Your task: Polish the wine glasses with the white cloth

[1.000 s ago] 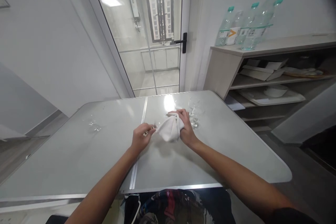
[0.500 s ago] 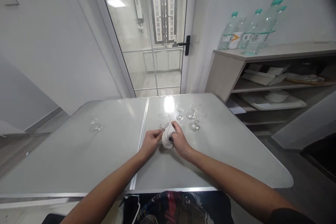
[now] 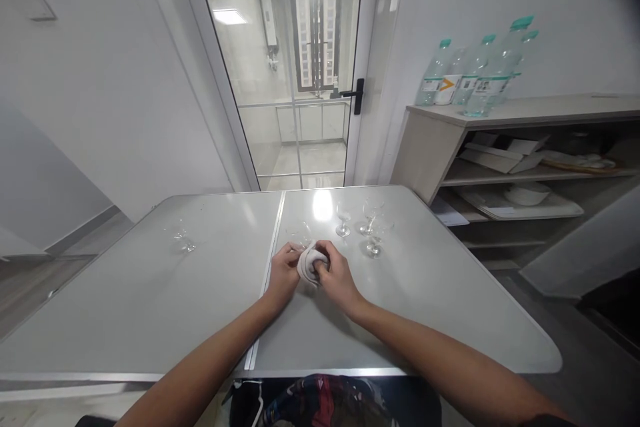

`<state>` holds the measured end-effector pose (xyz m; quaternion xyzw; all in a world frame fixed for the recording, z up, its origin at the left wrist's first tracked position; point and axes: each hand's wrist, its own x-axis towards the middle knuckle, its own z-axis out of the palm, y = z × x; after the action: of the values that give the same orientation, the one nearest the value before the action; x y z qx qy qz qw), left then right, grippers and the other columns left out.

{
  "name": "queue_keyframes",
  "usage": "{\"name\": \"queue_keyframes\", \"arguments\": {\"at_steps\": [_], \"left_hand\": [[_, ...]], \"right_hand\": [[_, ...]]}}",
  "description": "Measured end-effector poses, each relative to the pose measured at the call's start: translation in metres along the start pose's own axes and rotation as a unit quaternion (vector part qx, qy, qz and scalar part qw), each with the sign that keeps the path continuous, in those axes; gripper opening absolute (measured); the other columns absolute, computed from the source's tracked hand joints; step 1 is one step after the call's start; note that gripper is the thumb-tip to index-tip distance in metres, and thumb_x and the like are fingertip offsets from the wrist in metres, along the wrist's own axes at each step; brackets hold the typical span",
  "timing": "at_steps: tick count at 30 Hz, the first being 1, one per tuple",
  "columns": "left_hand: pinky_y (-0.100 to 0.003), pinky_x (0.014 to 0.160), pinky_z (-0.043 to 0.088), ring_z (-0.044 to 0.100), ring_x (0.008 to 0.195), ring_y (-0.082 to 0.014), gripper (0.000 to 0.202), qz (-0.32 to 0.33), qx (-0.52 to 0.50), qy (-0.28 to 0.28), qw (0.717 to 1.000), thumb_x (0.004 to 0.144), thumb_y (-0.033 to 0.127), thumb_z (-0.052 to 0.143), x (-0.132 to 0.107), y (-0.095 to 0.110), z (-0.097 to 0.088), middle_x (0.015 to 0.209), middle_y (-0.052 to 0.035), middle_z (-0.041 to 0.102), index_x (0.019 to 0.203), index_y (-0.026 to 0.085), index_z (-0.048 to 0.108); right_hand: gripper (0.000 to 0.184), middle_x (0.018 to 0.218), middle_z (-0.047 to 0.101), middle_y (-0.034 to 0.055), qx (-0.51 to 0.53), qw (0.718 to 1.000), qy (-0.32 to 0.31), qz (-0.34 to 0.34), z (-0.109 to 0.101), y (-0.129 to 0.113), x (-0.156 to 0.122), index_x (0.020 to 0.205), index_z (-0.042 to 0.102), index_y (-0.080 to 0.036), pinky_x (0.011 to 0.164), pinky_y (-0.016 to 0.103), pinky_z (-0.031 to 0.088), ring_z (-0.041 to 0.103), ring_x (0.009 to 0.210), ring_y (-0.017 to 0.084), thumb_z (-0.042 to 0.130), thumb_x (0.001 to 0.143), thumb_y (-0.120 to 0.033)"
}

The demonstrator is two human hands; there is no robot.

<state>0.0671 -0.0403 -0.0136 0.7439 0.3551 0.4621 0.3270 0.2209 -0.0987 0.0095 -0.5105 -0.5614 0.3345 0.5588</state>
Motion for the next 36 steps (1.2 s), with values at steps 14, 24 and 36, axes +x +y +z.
{"name": "queue_keyframes", "arguments": {"at_steps": [14, 24, 36], "left_hand": [[-0.040, 0.099, 0.051, 0.066, 0.106, -0.0236, 0.023, 0.036, -0.003, -0.054, 0.998, 0.094, 0.016, 0.056, -0.005, 0.004, 0.006, 0.112, -0.0095, 0.066, 0.099, 0.022, 0.078], [-0.047, 0.104, 0.051, 0.067, 0.119, -0.0303, 0.062, -0.184, -0.392, -0.045, 0.900, 0.090, 0.055, 0.070, 0.011, -0.001, -0.006, 0.137, -0.0207, 0.064, 0.137, 0.017, 0.056], [-0.044, 0.115, 0.043, 0.063, 0.124, -0.0242, 0.054, -0.072, -0.250, 0.034, 0.965, 0.094, 0.052, 0.067, 0.008, 0.009, -0.004, 0.129, -0.0125, 0.062, 0.137, 0.024, 0.048]], "right_hand": [[0.008, 0.076, 0.064, 0.0013, 0.078, 0.994, 0.039, 0.064, 0.003, 0.027, 0.009, 0.080, 0.063, -0.020, 0.070, 0.030, 0.048, 0.059, 0.075, 0.020, 0.056, 0.076, -0.019], [0.020, 0.068, 0.064, -0.0005, 0.329, 0.875, -0.230, 0.271, 0.005, 0.024, 0.006, 0.079, 0.062, -0.019, 0.059, 0.027, 0.046, 0.055, 0.058, 0.014, 0.071, 0.061, -0.018], [0.023, 0.086, 0.060, 0.0072, -0.227, 0.970, -0.060, -0.057, 0.011, 0.019, -0.005, 0.086, 0.050, -0.022, 0.082, 0.039, 0.047, 0.055, 0.084, 0.025, 0.048, 0.068, -0.007]]}}
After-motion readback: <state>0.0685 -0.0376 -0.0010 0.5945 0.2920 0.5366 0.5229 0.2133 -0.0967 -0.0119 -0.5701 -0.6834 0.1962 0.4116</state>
